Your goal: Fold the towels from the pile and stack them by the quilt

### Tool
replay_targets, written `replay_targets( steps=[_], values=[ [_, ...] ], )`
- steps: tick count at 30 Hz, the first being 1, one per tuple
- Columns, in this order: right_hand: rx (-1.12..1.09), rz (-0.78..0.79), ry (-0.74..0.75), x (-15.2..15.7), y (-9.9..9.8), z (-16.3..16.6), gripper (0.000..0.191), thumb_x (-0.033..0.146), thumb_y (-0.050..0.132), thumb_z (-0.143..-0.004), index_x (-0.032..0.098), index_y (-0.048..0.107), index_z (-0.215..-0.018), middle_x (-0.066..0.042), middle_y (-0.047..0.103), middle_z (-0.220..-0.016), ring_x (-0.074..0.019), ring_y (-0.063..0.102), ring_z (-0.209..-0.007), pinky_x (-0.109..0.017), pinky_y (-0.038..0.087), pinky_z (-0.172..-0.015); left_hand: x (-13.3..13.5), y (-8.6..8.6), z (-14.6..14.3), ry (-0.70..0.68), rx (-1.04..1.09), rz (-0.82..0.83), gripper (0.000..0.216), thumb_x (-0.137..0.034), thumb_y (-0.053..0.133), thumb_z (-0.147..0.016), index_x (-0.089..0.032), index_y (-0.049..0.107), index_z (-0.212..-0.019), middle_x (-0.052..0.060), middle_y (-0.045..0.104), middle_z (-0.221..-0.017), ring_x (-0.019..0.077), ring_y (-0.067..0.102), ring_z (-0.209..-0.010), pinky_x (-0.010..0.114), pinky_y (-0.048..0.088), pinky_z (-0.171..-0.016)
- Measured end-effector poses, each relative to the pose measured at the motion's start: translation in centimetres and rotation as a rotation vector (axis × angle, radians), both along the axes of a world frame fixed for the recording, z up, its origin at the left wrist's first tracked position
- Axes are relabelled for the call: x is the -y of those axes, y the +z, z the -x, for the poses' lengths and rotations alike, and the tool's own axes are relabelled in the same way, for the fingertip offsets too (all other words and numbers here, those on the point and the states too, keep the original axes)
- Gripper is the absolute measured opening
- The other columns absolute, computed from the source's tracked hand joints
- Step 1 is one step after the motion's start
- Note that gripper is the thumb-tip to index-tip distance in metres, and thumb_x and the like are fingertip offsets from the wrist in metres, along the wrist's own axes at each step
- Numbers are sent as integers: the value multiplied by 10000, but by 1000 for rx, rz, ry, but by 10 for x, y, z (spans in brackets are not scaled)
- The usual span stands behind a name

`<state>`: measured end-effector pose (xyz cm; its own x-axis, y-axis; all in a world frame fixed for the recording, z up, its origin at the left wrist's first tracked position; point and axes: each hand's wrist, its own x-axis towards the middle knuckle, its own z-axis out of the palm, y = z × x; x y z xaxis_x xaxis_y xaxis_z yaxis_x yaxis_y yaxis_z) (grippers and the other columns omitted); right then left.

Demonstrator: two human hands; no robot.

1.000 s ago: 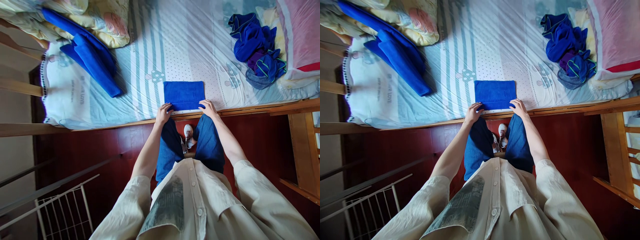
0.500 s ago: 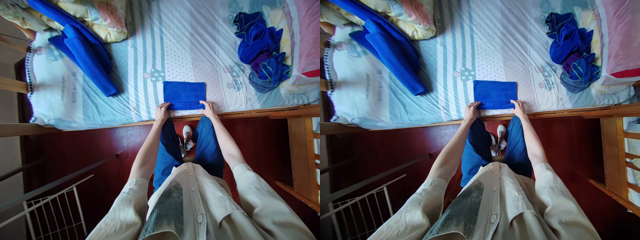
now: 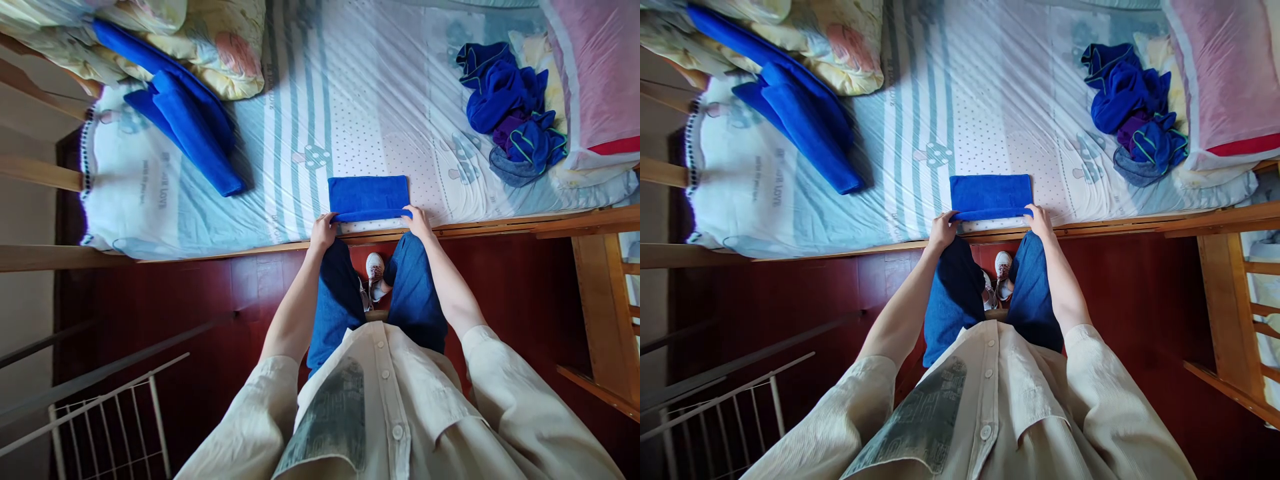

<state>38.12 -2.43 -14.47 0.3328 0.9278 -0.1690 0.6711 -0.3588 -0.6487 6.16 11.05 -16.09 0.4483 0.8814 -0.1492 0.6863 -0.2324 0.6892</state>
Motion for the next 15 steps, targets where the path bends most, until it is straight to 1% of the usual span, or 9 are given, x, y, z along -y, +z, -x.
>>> replay_targets(
  steps=[2, 5, 8, 11, 15],
  values=[
    [-38, -9, -30, 3, 1, -1, 311, 282, 638, -945, 204, 735, -1230, -145, 762, -1217, -319, 718, -1140, -492, 557, -1060, 2, 3, 0, 52, 12, 39, 385, -289, 597, -894, -181, 725, -1241, 123, 769, -1082, 282, 698, -1044, 394, 540, -1011],
    [-120, -34, -74, 4, 0, -4, 329, 373, 656, -939, 199, 721, -1210, -112, 771, -1122, -295, 711, -1112, -448, 561, -1033, 1, 5, 0, 113, 35, 93, 376, -333, 616, -902, -193, 694, -1243, 73, 755, -926, 243, 706, -903, 341, 548, -913],
    [-173, -41, -117, 3, -4, -6, 349, 427, 669, -928, 181, 705, -1173, -107, 764, -1059, -281, 709, -1054, -422, 566, -998, -1, 3, 0, 166, 61, 104, 353, -362, 615, -908, -199, 662, -1217, 69, 748, -936, 237, 710, -927, 326, 542, -895],
    [-177, -34, -137, 0, -11, -9, 354, 467, 671, -927, 187, 692, -1143, -101, 757, -1017, -268, 703, -970, -410, 573, -947, -4, 0, 0, 213, 59, 111, 293, -393, 598, -924, -194, 645, -1135, 86, 744, -966, 240, 709, -939, 327, 539, -895],
    [-148, -19, -151, -4, -19, -11, 354, 531, 653, -944, 217, 696, -1101, -86, 742, -959, -269, 691, -939, -413, 570, -936, -5, -2, -2, 271, 44, 120, 197, -373, 568, -957, -206, 636, -1034, 84, 731, -895, 242, 702, -895, 320, 531, -850]
  ],
)
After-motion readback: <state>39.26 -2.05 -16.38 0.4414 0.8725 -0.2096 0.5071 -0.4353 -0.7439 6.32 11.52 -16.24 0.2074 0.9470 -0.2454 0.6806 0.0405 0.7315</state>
